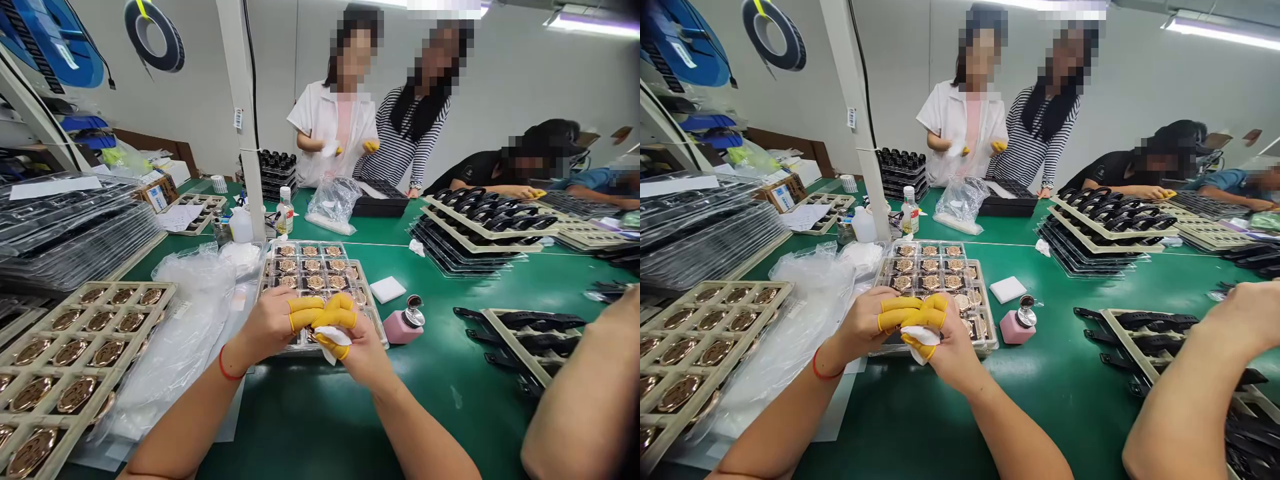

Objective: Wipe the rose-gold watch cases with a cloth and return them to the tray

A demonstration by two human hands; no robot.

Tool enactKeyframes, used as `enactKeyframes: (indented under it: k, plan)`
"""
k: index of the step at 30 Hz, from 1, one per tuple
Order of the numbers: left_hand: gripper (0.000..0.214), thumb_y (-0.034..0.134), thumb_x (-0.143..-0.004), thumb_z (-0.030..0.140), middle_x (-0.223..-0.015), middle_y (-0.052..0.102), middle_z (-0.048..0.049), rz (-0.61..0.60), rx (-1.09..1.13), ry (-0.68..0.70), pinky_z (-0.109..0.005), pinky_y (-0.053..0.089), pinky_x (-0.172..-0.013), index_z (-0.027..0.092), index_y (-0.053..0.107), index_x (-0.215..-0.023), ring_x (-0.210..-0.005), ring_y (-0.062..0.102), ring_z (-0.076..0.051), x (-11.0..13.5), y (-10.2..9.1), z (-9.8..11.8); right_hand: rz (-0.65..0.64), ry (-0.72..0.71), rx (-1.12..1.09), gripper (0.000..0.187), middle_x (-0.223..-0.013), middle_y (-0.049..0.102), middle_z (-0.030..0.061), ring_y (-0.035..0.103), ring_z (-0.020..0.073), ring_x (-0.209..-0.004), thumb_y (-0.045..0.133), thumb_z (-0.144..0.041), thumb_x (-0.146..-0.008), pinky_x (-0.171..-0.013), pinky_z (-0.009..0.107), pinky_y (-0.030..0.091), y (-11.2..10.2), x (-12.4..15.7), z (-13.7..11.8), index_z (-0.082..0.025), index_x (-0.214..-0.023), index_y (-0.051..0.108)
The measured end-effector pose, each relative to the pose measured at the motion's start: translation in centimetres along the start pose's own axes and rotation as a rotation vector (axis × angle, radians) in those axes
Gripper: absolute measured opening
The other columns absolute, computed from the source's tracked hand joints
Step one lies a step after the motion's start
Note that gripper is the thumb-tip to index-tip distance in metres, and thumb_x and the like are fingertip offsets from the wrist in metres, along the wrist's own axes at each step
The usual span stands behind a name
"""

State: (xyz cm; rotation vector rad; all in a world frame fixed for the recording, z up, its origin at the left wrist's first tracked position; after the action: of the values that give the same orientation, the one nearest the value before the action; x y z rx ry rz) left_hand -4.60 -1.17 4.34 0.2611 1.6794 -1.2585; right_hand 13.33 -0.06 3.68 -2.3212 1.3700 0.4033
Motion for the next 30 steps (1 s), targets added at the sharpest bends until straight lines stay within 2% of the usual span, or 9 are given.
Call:
enactKeyframes:
  k: [5, 9, 13, 16, 18, 21, 25, 27, 30]
  plan:
    - [0.021, 0.043, -0.096, 0.023, -0.089, 0.074, -0.0097, 0.06, 0.347, 0.051, -0.029, 0.051, -0.069, 0.018, 0.062, -0.102, -0.078, 0.068, -0.017, 0.4, 0.7, 0.1, -0.209, 0.039, 0.068, 0.012, -0.087, 0.056, 0.0029, 0.051, 0.0191, -0.085, 0.065, -0.032, -0.082, -0.077, 0.033, 0.043, -1.4, 0.2, -1.3, -0.023, -0.084, 0.057]
    - [0.013, 0.056, -0.091, 0.028, -0.076, 0.072, -0.0064, 0.223, 0.699, -0.075, -0.026, 0.054, -0.066, 0.019, 0.065, -0.094, -0.071, 0.068, -0.016, 0.3, 1.0, 1.3, -0.307, 0.004, -0.049, 0.015, -0.082, 0.058, 0.0016, 0.053, 0.0165, -0.079, 0.069, -0.032, -0.08, -0.075, 0.03, 0.044, -1.2, 0.0, -0.9, -0.022, -0.081, 0.058]
    - [0.011, 0.063, -0.086, 0.03, -0.076, 0.07, -0.0035, 0.444, 0.888, -0.317, -0.021, 0.054, -0.052, 0.021, 0.066, -0.092, -0.06, 0.065, -0.013, 0.8, 1.2, 2.0, -0.157, -0.006, -0.319, 0.02, -0.075, 0.055, -0.0006, 0.052, 0.0139, -0.07, 0.073, -0.036, -0.076, -0.067, 0.027, 0.045, -0.7, -0.5, 0.0, -0.021, -0.077, 0.059]
    - [0.013, 0.061, -0.088, 0.026, -0.08, 0.068, -0.002, 0.445, 0.998, -0.486, -0.014, 0.049, -0.042, 0.022, 0.063, -0.099, -0.051, 0.06, -0.008, 1.6, 2.1, 2.2, 0.002, -0.102, -0.417, 0.021, -0.078, 0.055, -0.0001, 0.053, 0.0144, -0.072, 0.073, -0.036, -0.076, -0.066, 0.028, 0.046, -0.9, -0.3, -0.2, -0.022, -0.072, 0.058]
    - [0.014, 0.062, -0.087, 0.023, -0.082, 0.068, -0.0027, 0.349, 0.951, -0.53, -0.015, 0.052, -0.048, 0.021, 0.061, -0.101, -0.055, 0.061, -0.008, 1.8, 2.6, 2.5, 0.031, -0.146, -0.379, 0.019, -0.084, 0.056, 0.001, 0.055, 0.016, -0.077, 0.073, -0.035, -0.076, -0.068, 0.029, 0.047, -0.8, 0.1, -0.5, -0.023, -0.074, 0.059]
    - [0.02, 0.062, -0.085, 0.017, -0.089, 0.068, -0.0054, 0.244, 0.797, -0.471, -0.019, 0.056, -0.064, 0.02, 0.058, -0.105, -0.072, 0.067, -0.013, 1.3, 2.5, 3.0, 0.095, -0.211, -0.191, 0.018, -0.088, 0.06, 0.0026, 0.057, 0.0176, -0.081, 0.069, -0.031, -0.081, -0.073, 0.032, 0.049, -0.6, 0.8, -0.6, -0.028, -0.096, 0.06]
    - [0.026, 0.057, -0.083, 0.012, -0.114, 0.064, -0.0127, 0.113, 0.478, -0.309, -0.035, 0.054, -0.084, 0.019, 0.057, -0.107, -0.101, 0.063, -0.022, -0.1, 0.2, 4.0, 0.131, -0.561, 0.176, 0.025, -0.086, 0.062, 0.0041, 0.056, 0.0198, -0.082, 0.062, -0.019, -0.084, -0.075, 0.037, 0.047, -0.7, 1.3, -0.6, -0.027, -0.108, 0.062]
    - [0.025, 0.058, -0.081, 0.012, -0.115, 0.062, -0.013, 0.083, 0.246, -0.268, -0.036, 0.054, -0.081, 0.019, 0.059, -0.105, -0.099, 0.062, -0.023, -0.4, -1.2, 4.5, 0.145, -0.695, 0.328, 0.026, -0.083, 0.062, 0.0042, 0.054, 0.0197, -0.081, 0.058, -0.014, -0.084, -0.079, 0.041, 0.046, -0.9, 1.6, -0.8, -0.024, -0.108, 0.063]
    - [0.024, 0.057, -0.084, 0.012, -0.098, 0.067, -0.0092, 0.072, -0.001, -0.195, -0.032, 0.052, -0.069, 0.019, 0.061, -0.107, -0.082, 0.06, -0.018, -0.4, -2.3, 5.0, 0.151, -0.762, 0.451, 0.027, -0.082, 0.062, 0.0035, 0.053, 0.019, -0.082, 0.055, -0.008, -0.083, -0.089, 0.046, 0.041, -1.1, 1.9, -1.4, -0.022, -0.104, 0.065]
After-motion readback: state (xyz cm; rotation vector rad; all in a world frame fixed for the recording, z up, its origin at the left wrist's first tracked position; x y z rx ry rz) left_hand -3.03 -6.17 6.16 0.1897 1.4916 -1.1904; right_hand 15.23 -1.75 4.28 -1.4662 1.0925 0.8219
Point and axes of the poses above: each hand's wrist, its own x-axis away from the middle knuckle, its own y-axis out of the palm, z = x × y, the point moved 1 cm from there along -x, towards the middle knuckle
